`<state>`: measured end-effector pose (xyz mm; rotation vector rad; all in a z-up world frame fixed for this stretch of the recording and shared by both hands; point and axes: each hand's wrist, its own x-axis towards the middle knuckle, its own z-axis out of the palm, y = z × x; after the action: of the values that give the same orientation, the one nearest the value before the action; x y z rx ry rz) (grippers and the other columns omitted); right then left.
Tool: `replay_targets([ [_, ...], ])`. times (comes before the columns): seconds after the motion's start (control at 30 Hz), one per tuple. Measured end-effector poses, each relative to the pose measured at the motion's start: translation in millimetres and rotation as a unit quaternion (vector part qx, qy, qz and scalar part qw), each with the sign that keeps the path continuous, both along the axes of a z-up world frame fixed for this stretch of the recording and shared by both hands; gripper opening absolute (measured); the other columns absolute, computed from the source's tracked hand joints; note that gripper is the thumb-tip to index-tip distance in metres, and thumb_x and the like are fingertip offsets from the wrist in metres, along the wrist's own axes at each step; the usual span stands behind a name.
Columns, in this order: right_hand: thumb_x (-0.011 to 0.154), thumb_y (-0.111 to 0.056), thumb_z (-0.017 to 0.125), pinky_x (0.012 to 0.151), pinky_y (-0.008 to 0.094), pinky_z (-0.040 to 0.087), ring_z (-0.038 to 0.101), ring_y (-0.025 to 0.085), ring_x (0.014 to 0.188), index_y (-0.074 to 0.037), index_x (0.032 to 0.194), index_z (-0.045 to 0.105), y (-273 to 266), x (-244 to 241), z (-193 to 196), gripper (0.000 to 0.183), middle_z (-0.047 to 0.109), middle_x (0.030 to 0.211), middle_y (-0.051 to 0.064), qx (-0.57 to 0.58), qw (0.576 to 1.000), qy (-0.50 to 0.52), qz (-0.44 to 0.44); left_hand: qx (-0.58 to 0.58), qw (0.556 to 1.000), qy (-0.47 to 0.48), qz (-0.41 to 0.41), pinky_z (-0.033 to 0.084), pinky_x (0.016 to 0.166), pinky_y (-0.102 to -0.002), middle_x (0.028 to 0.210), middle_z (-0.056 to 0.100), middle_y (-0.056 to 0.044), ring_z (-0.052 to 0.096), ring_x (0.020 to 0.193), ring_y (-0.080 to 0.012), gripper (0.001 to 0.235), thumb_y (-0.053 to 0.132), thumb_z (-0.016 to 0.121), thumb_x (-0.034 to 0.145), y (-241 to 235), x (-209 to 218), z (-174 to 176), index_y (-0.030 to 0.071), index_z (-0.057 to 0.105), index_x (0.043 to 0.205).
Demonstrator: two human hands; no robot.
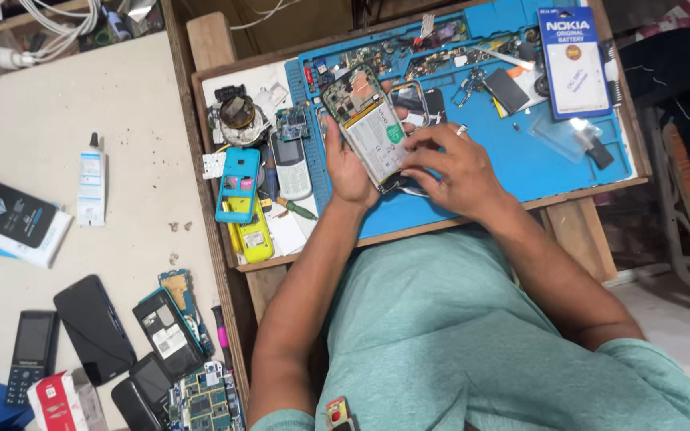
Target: The person disassembles a smartphone, removes the back cover and battery, and handles internal components on a cluttered workbench. They use a prying tool to separate parts and manipulate the device's internals.
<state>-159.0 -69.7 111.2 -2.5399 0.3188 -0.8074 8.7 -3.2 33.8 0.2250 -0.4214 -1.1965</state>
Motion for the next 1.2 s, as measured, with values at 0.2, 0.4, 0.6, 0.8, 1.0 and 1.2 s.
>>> replay_targets([
  [0.2, 0.081, -0.005, 0.08, 0.091, 0.038, 0.058, 0.07, 0.026, 0.109, -0.008, 0.098, 0.071, 4, -2, -4, 0.02, 0.072, 0.129, 0.004, -0.114, 0.993, 0.02, 0.003, 0.018, 0.999, 0.026, 0.019, 0.058, 0.096, -0.046, 0.13, 0.064, -0.018, 0.067, 0.106, -0.0325, 0.088, 0.073, 0.021, 0.106, -5, 2, -4, 0.005, 0.041, 0.158],
  [0.4, 0.089, -0.014, 0.084, 0.089, 0.038, 0.058, 0.072, 0.028, 0.105, -0.008, 0.103, 0.072, 8, 0, -2, 0.019, 0.071, 0.123, 0.005, -0.079, 0.997, -0.022, 0.006, -0.018, 1.0, 0.005, 0.017, 0.058, 0.099, -0.045, 0.133, 0.062, -0.019, 0.066, 0.111, -0.0313, 0.087, 0.073, 0.02, 0.11, -5, 1, -7, 0.006, 0.04, 0.161],
  [0.6, 0.088, -0.011, 0.084, 0.083, 0.033, 0.06, 0.074, 0.026, 0.094, -0.003, 0.114, 0.073, -2, 16, -7, 0.03, 0.072, 0.113, 0.013, 0.024, 0.995, -0.068, -0.064, -0.007, 0.996, -0.058, 0.07, 0.053, 0.107, -0.045, 0.16, 0.045, -0.012, 0.058, 0.125, -0.027, 0.079, 0.066, 0.022, 0.111, -5, -6, -4, 0.012, 0.027, 0.168],
  [0.8, 0.089, -0.007, 0.08, 0.075, 0.031, 0.061, 0.074, 0.018, 0.084, -0.003, 0.113, 0.074, -7, 27, -7, 0.025, 0.072, 0.102, 0.012, 0.089, 0.989, -0.055, -0.101, -0.002, 0.998, -0.035, 0.043, 0.043, 0.122, -0.046, 0.161, 0.044, -0.011, 0.053, 0.137, -0.0283, 0.077, 0.064, 0.021, 0.112, -1, -7, 3, 0.011, 0.027, 0.168],
  [1.0, 0.087, -0.001, 0.075, 0.074, 0.037, 0.056, 0.069, 0.027, 0.083, -0.004, 0.112, 0.075, -6, 26, -10, 0.025, 0.068, 0.096, 0.012, -0.024, 0.992, -0.047, -0.111, -0.006, 1.0, 0.01, 0.026, 0.042, 0.12, -0.045, 0.159, 0.046, -0.011, 0.052, 0.137, -0.0287, 0.075, 0.064, 0.021, 0.111, -2, -8, 1, 0.015, 0.029, 0.166],
  [1.2, 0.086, -0.001, 0.071, 0.079, 0.035, 0.058, 0.07, 0.025, 0.089, -0.007, 0.102, 0.073, -6, 25, -4, 0.017, 0.068, 0.101, 0.01, 0.01, 0.994, -0.079, -0.072, -0.022, 0.999, -0.009, 0.024, 0.051, 0.109, -0.043, 0.14, 0.06, -0.015, 0.061, 0.123, -0.0289, 0.078, 0.065, 0.022, 0.114, -5, -8, -13, 0.007, 0.039, 0.162],
])
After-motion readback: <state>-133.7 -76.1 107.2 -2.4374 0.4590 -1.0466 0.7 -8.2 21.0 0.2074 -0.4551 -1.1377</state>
